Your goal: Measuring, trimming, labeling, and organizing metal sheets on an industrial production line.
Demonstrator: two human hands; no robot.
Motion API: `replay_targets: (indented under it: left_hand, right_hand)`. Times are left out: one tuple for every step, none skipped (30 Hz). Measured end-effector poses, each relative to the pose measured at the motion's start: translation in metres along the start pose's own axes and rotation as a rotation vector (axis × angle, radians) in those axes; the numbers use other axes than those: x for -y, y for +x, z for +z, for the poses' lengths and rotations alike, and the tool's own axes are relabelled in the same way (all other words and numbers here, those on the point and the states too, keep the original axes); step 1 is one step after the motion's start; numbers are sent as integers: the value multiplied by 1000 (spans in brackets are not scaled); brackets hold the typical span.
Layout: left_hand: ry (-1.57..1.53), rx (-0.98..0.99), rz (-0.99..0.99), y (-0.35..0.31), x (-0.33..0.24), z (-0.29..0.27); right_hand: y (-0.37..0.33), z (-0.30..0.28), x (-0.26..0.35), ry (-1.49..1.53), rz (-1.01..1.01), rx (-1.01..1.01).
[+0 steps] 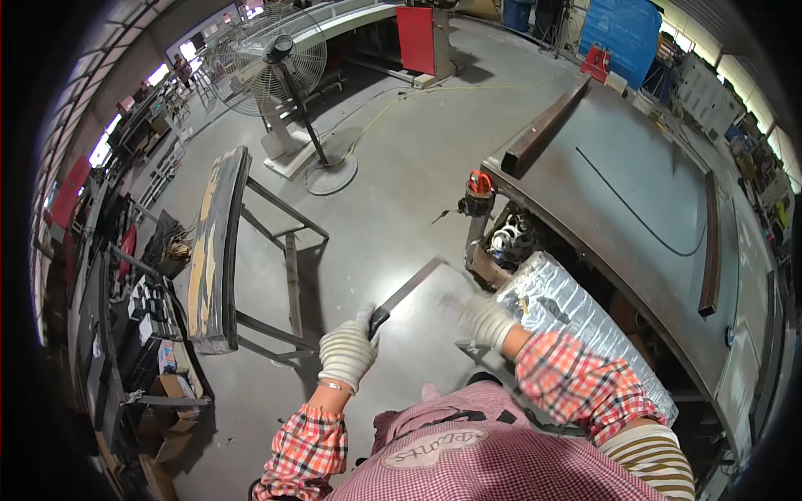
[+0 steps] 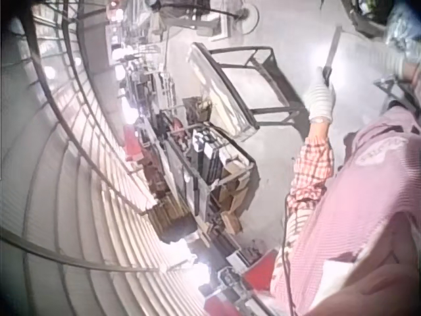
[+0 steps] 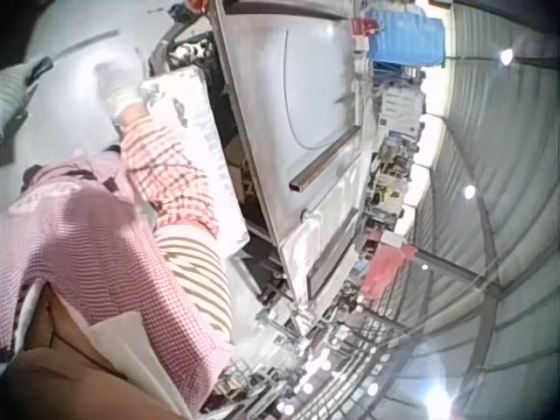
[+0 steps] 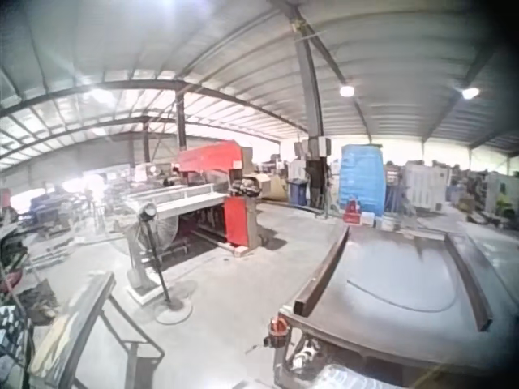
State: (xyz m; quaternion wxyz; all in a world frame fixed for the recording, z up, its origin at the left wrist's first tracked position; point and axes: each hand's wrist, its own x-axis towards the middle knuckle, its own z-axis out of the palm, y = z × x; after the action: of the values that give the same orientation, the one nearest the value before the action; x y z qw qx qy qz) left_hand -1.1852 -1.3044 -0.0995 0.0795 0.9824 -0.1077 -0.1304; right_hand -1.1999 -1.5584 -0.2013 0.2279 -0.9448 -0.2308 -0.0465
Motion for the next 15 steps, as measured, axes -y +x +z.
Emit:
replay_targets:
  left_hand:
    - [49, 20, -53, -1, 10, -2]
    - [36, 15, -73, -6, 24, 2]
    - [1, 4, -102, -8, 35, 8]
    - [-33, -5, -130, -9, 45, 14]
    - [-64, -54, -162, -11, 53, 16]
    - [-71, -51, -166, -12, 61, 16]
    - [-115, 5, -213, -12, 68, 14]
    - [-162, 53, -261, -10, 74, 12]
    - [-253, 21, -265, -11, 83, 17]
    - [-258, 23, -274, -15, 96, 24]
    - [-462, -64, -299, -17, 108, 31]
    - [-666, -156, -319, -19, 120, 37]
    - [-670, -159, -318, -20, 134, 44]
    - [-869, -131, -418, -26, 149, 53]
    - [-1070, -105, -530, -32, 160, 60]
  right_hand:
    - [11, -6, 38, 111, 130, 250]
    - [21, -19, 74, 217, 257, 503]
    - [26, -15, 70, 208, 257, 507]
    - [32, -7, 61, 294, 362, 426]
    - [41, -5, 58, 384, 462, 345]
    - [50, -6, 53, 380, 462, 352]
    - [63, -10, 44, 238, 486, 474]
    - [81, -17, 33, 88, 502, 591]
    - [89, -21, 7, 101, 464, 471]
    - [95, -25, -25, 118, 418, 358]
    - [106, -40, -49, -30, 549, 315]
    - [120, -59, -76, -180, 677, 265]
    - [129, -83, -105, -229, 696, 260]
    - [138, -94, -136, -333, 711, 261]
    - [155, -115, -130, -470, 709, 273]
